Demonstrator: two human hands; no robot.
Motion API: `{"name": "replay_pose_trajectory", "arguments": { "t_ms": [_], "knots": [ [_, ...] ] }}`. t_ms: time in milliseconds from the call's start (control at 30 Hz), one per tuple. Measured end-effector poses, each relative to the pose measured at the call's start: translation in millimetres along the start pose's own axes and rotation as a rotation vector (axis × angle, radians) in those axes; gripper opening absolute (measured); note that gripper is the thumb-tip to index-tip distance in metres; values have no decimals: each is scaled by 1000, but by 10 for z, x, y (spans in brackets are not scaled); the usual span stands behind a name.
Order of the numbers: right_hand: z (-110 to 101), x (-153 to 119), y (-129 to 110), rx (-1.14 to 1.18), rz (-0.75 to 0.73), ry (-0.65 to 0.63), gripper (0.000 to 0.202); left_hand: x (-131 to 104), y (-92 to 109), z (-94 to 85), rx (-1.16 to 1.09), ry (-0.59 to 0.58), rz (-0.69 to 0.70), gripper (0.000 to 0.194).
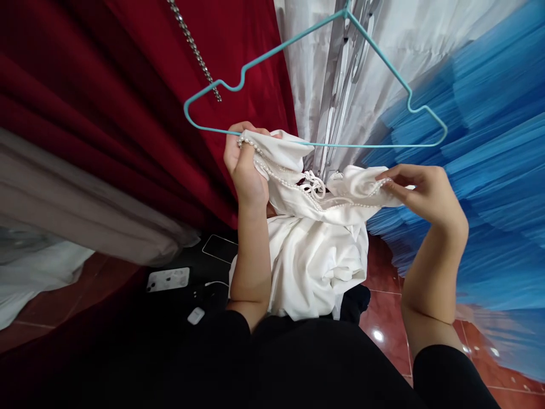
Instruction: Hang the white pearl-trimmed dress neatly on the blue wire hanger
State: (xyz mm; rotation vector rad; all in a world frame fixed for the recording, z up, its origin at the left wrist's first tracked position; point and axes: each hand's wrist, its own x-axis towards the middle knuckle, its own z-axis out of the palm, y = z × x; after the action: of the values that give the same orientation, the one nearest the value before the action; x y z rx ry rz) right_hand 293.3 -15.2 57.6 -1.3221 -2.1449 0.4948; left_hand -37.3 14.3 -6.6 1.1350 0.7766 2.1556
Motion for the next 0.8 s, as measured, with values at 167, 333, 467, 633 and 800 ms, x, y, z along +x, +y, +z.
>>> {"name": "replay_pose_trajectory", "arguments": {
  "t_ms": [167, 333, 467, 633, 800],
  "knots": [
    [357, 190, -503, 188, -262, 323, 22, -113, 9, 77, -97, 2, -31, 20],
    [735, 487, -456, 213, -224, 352, 24, -194, 99, 142, -9, -14, -18, 17],
    [814, 515, -315, 195, -245, 456, 23, -279, 183, 57, 146, -144, 19, 19],
    [701, 499, -270, 93, -197, 403, 26, -300, 280, -364, 568, 53, 177, 34],
    [665, 474, -317, 45, -131, 369, 27, -1, 441, -682, 534, 275, 188, 39]
  ]
}}
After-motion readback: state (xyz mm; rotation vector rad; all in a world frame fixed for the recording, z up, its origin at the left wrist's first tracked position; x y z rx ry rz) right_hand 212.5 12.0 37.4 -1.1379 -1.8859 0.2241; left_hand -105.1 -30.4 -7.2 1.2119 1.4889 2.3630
